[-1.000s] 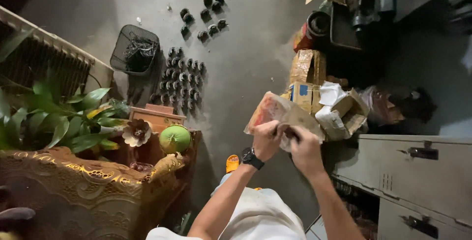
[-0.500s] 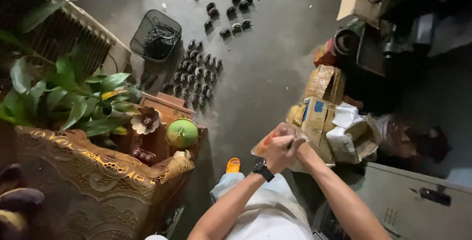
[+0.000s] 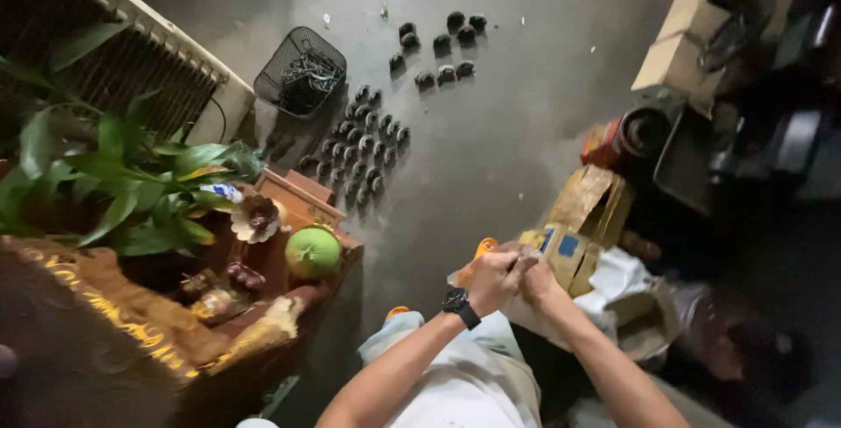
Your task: Organizing and bundling motorcycle brake shoes using rubber bands.
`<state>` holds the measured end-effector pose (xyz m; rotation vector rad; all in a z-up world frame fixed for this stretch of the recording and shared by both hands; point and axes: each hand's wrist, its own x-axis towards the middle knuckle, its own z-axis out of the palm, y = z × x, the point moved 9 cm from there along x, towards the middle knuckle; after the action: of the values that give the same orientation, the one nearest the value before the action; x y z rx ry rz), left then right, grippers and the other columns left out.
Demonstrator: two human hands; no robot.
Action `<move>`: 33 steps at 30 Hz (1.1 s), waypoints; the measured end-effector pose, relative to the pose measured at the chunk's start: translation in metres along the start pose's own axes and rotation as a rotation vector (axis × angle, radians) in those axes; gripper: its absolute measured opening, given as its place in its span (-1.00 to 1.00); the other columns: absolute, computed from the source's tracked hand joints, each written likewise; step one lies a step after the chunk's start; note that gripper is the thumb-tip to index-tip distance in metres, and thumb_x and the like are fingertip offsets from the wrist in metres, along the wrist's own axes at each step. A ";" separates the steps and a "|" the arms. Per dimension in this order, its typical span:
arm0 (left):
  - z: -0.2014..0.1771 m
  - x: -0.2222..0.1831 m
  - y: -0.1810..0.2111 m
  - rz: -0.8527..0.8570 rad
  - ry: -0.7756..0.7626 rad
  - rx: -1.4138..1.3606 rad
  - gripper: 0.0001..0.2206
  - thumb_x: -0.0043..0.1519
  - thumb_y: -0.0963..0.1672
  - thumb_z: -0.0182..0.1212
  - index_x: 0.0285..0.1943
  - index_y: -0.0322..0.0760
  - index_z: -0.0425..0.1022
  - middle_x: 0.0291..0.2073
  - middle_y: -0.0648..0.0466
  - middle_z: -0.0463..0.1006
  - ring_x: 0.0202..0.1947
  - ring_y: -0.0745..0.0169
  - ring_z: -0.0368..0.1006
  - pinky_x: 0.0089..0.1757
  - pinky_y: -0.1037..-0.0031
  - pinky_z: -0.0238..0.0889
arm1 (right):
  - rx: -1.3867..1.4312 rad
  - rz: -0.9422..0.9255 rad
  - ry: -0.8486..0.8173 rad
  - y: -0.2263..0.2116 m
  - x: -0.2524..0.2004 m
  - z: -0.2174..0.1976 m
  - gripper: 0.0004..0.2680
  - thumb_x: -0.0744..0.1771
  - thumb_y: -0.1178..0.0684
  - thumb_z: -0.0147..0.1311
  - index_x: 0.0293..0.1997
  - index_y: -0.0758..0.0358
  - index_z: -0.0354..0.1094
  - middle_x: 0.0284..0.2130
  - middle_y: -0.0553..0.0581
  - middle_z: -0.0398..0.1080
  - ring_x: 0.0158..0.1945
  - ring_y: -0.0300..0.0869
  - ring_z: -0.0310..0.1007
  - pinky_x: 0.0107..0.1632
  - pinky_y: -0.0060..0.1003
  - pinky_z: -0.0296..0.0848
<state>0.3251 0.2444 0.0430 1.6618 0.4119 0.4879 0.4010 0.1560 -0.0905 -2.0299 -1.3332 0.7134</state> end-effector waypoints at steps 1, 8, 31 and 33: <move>0.011 0.017 0.000 -0.012 -0.003 0.018 -0.71 0.31 -0.08 0.24 -0.38 -0.41 0.49 -0.58 -0.21 0.41 -0.62 -0.08 0.30 -0.47 0.23 0.19 | 0.014 -0.028 -0.005 0.019 0.007 -0.008 -0.90 0.23 0.15 0.08 -0.27 0.25 0.47 -0.29 0.25 0.53 -0.21 0.05 0.53 -0.19 -0.13 0.48; 0.076 0.109 -0.033 -0.133 -0.012 0.203 -0.66 0.30 -0.07 0.27 -0.48 -0.40 0.46 -0.59 -0.20 0.45 -0.57 -0.16 0.39 -0.47 0.18 0.21 | -0.024 0.105 -0.246 0.049 0.071 -0.107 -0.90 0.21 0.11 0.13 -0.32 0.20 0.55 -0.37 0.20 0.57 -0.31 -0.02 0.59 -0.25 -0.18 0.51; 0.006 0.371 -0.325 -0.467 -0.137 0.048 -0.74 0.20 -0.09 0.31 -0.38 -0.45 0.52 -0.51 -0.23 0.55 -0.47 -0.18 0.53 -0.34 0.16 0.37 | -0.270 0.093 -0.497 0.287 0.389 -0.010 -0.82 0.26 0.02 0.11 -0.11 0.13 0.49 -0.14 0.15 0.53 0.00 0.02 0.50 0.07 -0.13 0.43; 0.003 0.407 -0.424 -0.458 -0.184 0.097 -0.73 0.20 -0.08 0.32 -0.38 -0.45 0.54 -0.49 -0.25 0.55 -0.44 -0.20 0.54 -0.33 0.14 0.38 | -0.204 0.144 -0.491 0.374 0.428 0.036 -0.81 0.27 0.02 0.10 -0.09 0.13 0.49 -0.14 0.16 0.54 -0.02 0.02 0.51 0.05 -0.11 0.45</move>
<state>0.6734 0.5173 -0.3430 1.6235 0.6645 -0.0252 0.7525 0.4431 -0.4347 -2.2153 -1.5900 1.2477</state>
